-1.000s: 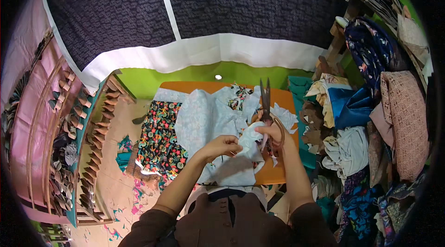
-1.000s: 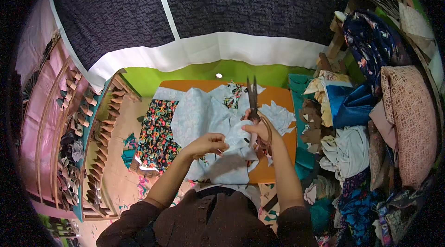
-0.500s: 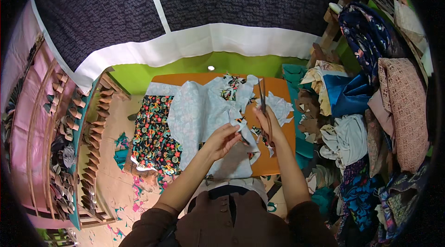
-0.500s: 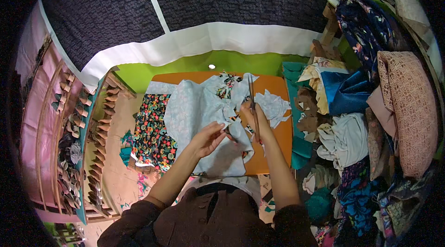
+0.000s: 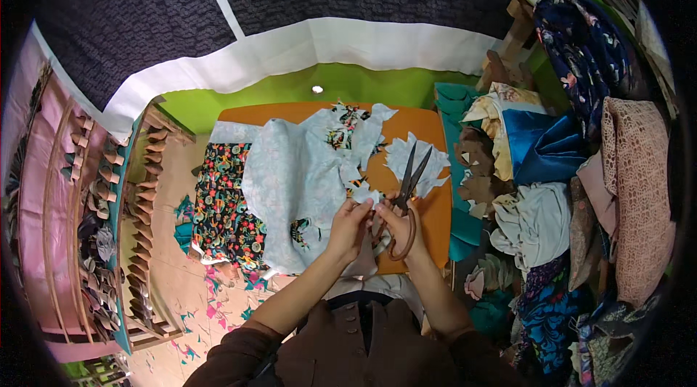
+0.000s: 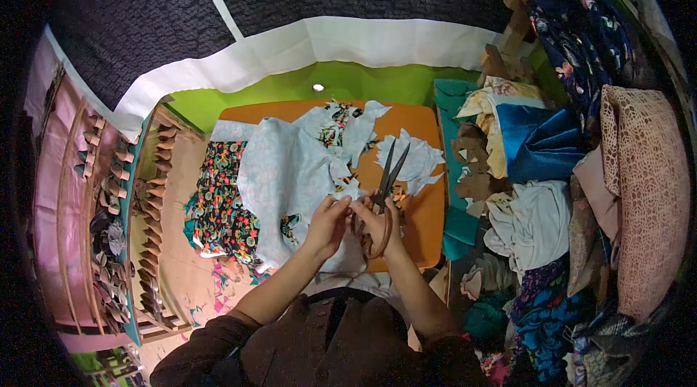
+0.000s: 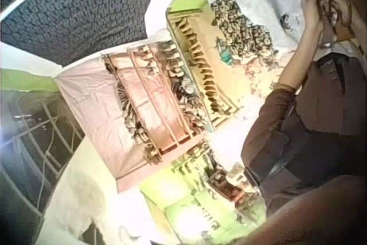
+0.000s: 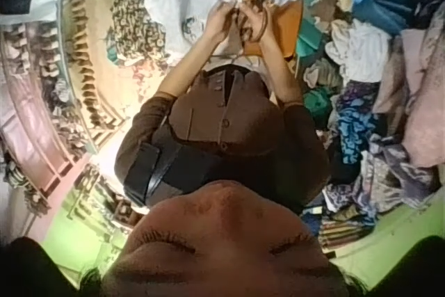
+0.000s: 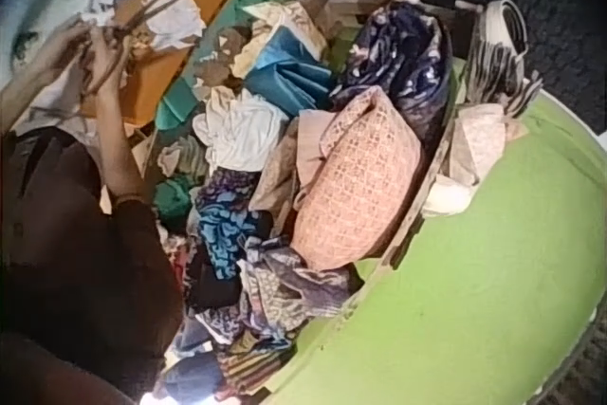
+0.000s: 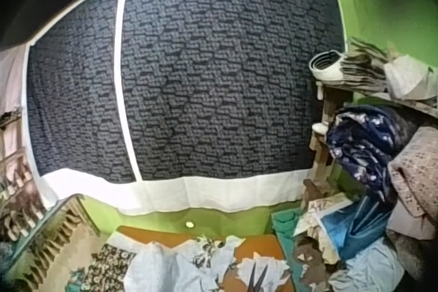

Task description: Cutting patterns out of floral fabric using scissors.

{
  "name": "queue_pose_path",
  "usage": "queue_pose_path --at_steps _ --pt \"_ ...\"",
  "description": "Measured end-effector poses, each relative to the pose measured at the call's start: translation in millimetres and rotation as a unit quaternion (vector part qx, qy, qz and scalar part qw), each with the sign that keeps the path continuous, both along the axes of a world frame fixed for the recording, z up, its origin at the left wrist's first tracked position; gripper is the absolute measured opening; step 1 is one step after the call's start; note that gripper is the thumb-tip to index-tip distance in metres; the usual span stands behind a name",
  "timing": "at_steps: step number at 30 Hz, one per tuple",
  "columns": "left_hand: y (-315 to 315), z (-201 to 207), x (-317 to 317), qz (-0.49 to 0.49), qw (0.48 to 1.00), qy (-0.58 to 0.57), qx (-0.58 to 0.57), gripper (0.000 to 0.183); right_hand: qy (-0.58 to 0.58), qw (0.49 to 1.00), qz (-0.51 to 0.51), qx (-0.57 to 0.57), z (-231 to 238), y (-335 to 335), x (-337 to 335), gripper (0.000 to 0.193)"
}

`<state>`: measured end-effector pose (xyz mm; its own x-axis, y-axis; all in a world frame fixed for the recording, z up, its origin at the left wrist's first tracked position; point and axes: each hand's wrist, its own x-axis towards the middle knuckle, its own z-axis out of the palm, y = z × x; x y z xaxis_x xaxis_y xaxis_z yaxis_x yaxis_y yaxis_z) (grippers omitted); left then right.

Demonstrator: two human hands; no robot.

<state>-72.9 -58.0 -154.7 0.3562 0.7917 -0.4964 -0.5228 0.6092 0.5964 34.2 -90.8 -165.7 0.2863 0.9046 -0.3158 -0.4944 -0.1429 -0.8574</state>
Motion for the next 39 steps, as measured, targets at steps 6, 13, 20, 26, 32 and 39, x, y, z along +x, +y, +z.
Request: queue_pose_path --at_steps 6,13,20,26,32,39 --pt "-4 2 11 -0.012 0.998 -0.048 -0.04 0.015 -0.016 0.999 0.044 -0.002 4 8 25 0.021" --pt "1 14 12 -0.012 0.998 -0.031 -0.056 0.009 -0.105 0.989 0.105 0.026 19 9 38 0.019" --pt "-3 41 33 0.06 0.992 0.031 0.103 0.015 -0.129 0.969 0.204 0.041 26 -25 47 0.025" --pt "-14 45 52 0.094 0.971 0.135 0.175 0.017 -0.192 0.948 0.225 0.12 26 -39 56 0.042" --pt "-22 37 59 0.134 0.952 0.174 0.213 0.012 -0.122 0.954 0.263 0.071 37 -41 60 0.066" --pt "-26 39 60 0.166 0.941 0.209 0.209 0.012 -0.149 0.944 0.289 0.053 42 -38 66 0.071"
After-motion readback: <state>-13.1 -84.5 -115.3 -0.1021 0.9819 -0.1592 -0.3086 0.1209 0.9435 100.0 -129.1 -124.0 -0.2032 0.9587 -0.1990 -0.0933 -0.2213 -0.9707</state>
